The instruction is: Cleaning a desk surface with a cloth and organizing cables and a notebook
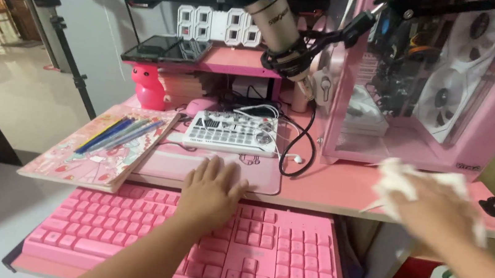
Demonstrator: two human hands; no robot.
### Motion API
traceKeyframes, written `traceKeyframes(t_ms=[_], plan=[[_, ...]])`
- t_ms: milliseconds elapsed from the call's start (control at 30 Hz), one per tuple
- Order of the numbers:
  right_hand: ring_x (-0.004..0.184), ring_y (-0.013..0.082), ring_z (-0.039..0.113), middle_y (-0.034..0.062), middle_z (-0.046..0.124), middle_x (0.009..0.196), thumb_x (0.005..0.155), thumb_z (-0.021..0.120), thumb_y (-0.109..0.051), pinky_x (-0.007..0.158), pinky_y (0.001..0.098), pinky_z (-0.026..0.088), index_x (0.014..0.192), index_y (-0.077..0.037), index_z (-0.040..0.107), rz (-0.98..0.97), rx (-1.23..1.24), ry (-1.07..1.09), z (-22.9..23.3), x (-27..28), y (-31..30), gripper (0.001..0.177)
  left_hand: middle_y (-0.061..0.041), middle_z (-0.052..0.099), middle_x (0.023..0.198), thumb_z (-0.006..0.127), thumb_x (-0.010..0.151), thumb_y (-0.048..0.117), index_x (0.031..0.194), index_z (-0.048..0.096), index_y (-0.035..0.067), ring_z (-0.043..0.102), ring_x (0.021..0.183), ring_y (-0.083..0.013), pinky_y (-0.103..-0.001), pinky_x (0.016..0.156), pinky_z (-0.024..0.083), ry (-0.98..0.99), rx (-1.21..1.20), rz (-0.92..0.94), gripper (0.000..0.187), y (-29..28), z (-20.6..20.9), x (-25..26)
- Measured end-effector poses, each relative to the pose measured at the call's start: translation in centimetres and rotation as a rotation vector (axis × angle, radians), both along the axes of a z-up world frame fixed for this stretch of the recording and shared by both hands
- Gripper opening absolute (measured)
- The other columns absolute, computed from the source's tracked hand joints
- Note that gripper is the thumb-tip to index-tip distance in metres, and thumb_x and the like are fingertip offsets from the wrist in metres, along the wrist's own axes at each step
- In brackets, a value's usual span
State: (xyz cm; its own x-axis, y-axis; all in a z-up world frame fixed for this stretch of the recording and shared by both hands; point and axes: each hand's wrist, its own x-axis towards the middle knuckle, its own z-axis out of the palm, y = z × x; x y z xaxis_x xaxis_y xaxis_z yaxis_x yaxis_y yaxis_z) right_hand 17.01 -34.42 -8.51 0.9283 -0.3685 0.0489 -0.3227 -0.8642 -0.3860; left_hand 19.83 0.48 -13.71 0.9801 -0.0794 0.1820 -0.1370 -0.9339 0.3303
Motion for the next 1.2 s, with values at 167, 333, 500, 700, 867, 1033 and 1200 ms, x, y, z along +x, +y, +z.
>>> traceKeyframes(t_ms=[167, 333, 500, 700, 867, 1033, 1200], plan=[[0.152, 0.0398, 0.034, -0.0052, 0.032, 0.168, 0.097, 0.033, -0.055, 0.116, 0.0598, 0.034, 0.158, -0.04, 0.033, -0.045, -0.117, 0.055, 0.5, -0.4, 0.4, 0.063, -0.015, 0.012, 0.171, 0.041, 0.094, 0.06, 0.148, 0.039, 0.022, 0.003, 0.159, -0.0335, -0.052, 0.124, 0.008, 0.163, -0.102, 0.261, 0.067, -2.8, 3.1, -0.4], [0.152, 0.0369, 0.035, -0.0017, 0.042, 0.163, 0.094, 0.045, -0.062, 0.121, 0.055, 0.027, 0.153, -0.041, 0.046, 0.23, -0.229, -0.075, -3.7, 1.3, 2.1, 0.062, -0.01, 0.006, 0.174, 0.035, 0.095, 0.072, 0.163, 0.025, 0.029, -0.005, 0.16, -0.0331, -0.046, 0.128, 0.003, 0.242, -0.049, 0.333, 0.081, -3.9, 3.9, -0.6], [0.151, 0.0309, 0.04, -0.0067, 0.048, 0.16, 0.094, 0.048, -0.059, 0.119, 0.0545, 0.035, 0.149, -0.04, 0.052, 0.327, -0.232, -0.11, -2.9, -0.1, -1.0, 0.058, -0.007, 0.003, 0.175, 0.033, 0.094, 0.075, 0.164, 0.021, 0.032, -0.006, 0.161, -0.0326, -0.045, 0.129, 0.001, 0.289, -0.028, 0.308, 0.083, -3.8, 5.1, -1.5], [0.16, 0.0349, -0.009, 0.0061, 0.013, 0.175, 0.09, 0.044, -0.072, 0.124, 0.0591, 0.005, 0.157, -0.05, 0.035, -0.089, -0.039, -0.013, -3.0, 0.7, -6.6, 0.071, -0.002, 0.0, 0.176, 0.037, 0.092, 0.076, 0.165, 0.018, 0.035, -0.008, 0.161, -0.0309, -0.044, 0.13, -0.001, 0.358, -0.01, 0.255, 0.086, -3.9, 7.3, -2.9], [0.153, 0.0426, 0.038, 0.0195, 0.057, 0.152, 0.097, 0.046, -0.064, 0.126, 0.0587, 0.015, 0.151, -0.029, 0.055, 0.044, -0.278, -0.143, -2.3, -1.4, 1.1, 0.064, 0.002, -0.005, 0.176, 0.04, 0.093, 0.077, 0.166, 0.013, 0.039, -0.012, 0.161, -0.0318, -0.046, 0.13, 0.0, 0.415, 0.02, 0.185, 0.087, -3.4, 7.6, -2.9], [0.15, 0.034, 0.037, 0.0021, 0.051, 0.153, 0.096, 0.046, -0.056, 0.123, 0.0566, 0.021, 0.147, -0.04, 0.051, 0.294, -0.259, -0.172, -3.9, -1.6, 7.4, 0.054, 0.003, -0.005, 0.176, 0.04, 0.094, 0.076, 0.166, 0.013, 0.04, -0.012, 0.161, -0.0307, -0.047, 0.13, 0.0, 0.422, 0.019, 0.189, 0.085, -3.4, 7.5, -2.7], [0.143, 0.0343, 0.047, -0.0086, 0.055, 0.153, 0.094, 0.051, -0.041, 0.114, 0.0563, 0.038, 0.146, -0.046, 0.054, 0.389, -0.229, -0.198, -4.5, -0.7, 4.5, 0.052, 0.003, -0.006, 0.176, 0.038, 0.095, 0.075, 0.166, 0.013, 0.039, -0.013, 0.161, -0.0304, -0.047, 0.13, -0.002, 0.424, 0.014, 0.184, 0.083, -3.3, 7.6, -2.9]])
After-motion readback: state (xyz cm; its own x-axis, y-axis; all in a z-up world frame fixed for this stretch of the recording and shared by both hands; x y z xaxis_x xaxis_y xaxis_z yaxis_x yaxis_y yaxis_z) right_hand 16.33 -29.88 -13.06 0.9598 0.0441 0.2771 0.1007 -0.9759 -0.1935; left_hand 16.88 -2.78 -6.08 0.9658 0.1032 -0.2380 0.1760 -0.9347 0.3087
